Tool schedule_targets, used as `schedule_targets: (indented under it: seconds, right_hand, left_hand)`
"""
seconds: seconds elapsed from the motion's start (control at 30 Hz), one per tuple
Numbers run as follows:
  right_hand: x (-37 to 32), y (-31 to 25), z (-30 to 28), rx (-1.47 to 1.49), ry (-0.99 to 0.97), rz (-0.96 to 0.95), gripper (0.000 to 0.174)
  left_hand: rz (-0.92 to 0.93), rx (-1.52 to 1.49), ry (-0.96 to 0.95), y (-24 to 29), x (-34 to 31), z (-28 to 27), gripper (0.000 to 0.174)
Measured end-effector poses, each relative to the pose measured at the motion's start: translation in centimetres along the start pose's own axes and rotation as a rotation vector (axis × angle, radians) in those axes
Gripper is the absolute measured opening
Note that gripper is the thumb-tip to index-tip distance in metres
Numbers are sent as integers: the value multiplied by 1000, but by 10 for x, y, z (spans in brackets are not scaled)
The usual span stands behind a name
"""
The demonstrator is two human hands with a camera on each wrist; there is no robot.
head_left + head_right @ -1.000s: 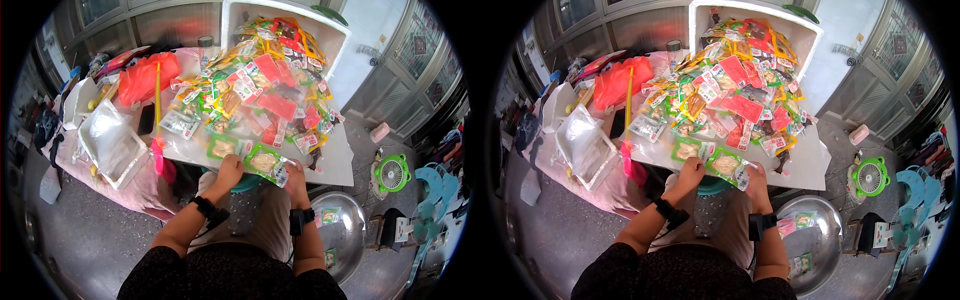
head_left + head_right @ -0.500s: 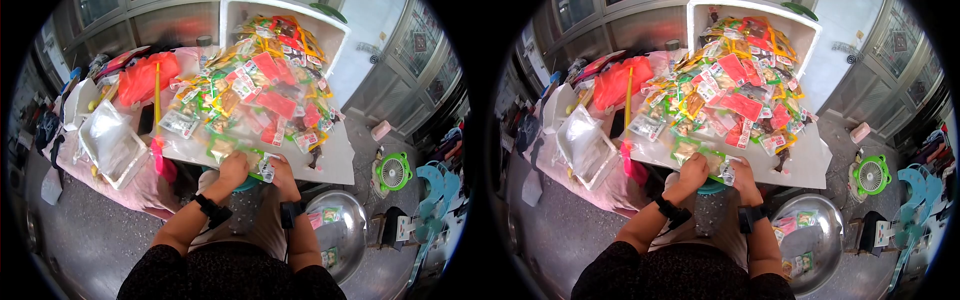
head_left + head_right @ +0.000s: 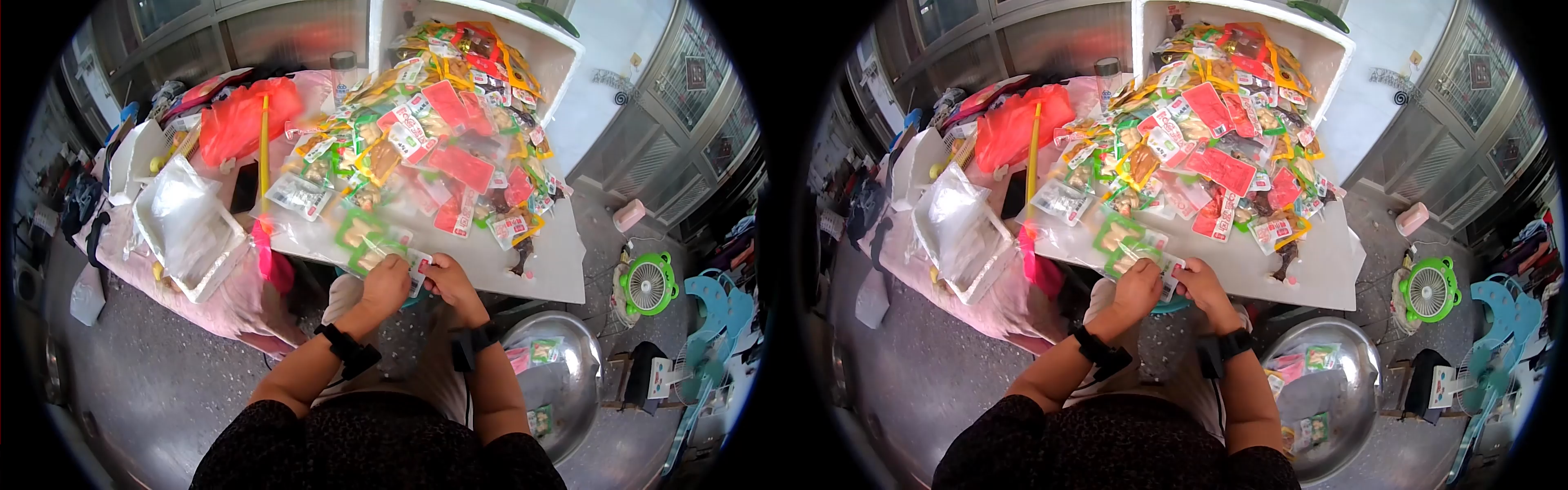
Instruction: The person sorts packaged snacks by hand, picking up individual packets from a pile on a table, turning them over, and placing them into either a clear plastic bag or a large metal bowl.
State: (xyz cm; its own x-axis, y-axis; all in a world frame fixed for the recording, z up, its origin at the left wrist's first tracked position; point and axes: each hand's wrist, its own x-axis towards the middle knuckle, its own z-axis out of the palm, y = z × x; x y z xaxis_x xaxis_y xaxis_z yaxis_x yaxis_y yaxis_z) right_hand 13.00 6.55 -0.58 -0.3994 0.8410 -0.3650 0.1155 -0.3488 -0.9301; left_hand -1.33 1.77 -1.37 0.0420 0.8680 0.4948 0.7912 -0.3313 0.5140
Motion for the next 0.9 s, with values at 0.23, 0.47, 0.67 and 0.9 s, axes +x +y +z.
schedule_targets:
  seconds: [0.23,0.47,0.67,0.9]
  right_hand:
    - [32,12,25,128,-119,38,5]
    - [20,-10,-5,-98,-24,-47,10]
    - [57,-16,-83,-1214,812,-531,14]
    - [78,-13,-109,-1768,834,-655,14]
  left_hand:
    - [-3,-41,48,-1,-3,-1,13]
    - [83,164,87,-16,-8,-5,12]
    - [74,240,60,-13,-6,-1,11]
    - [16,238,-23,-20,-9,0,14]
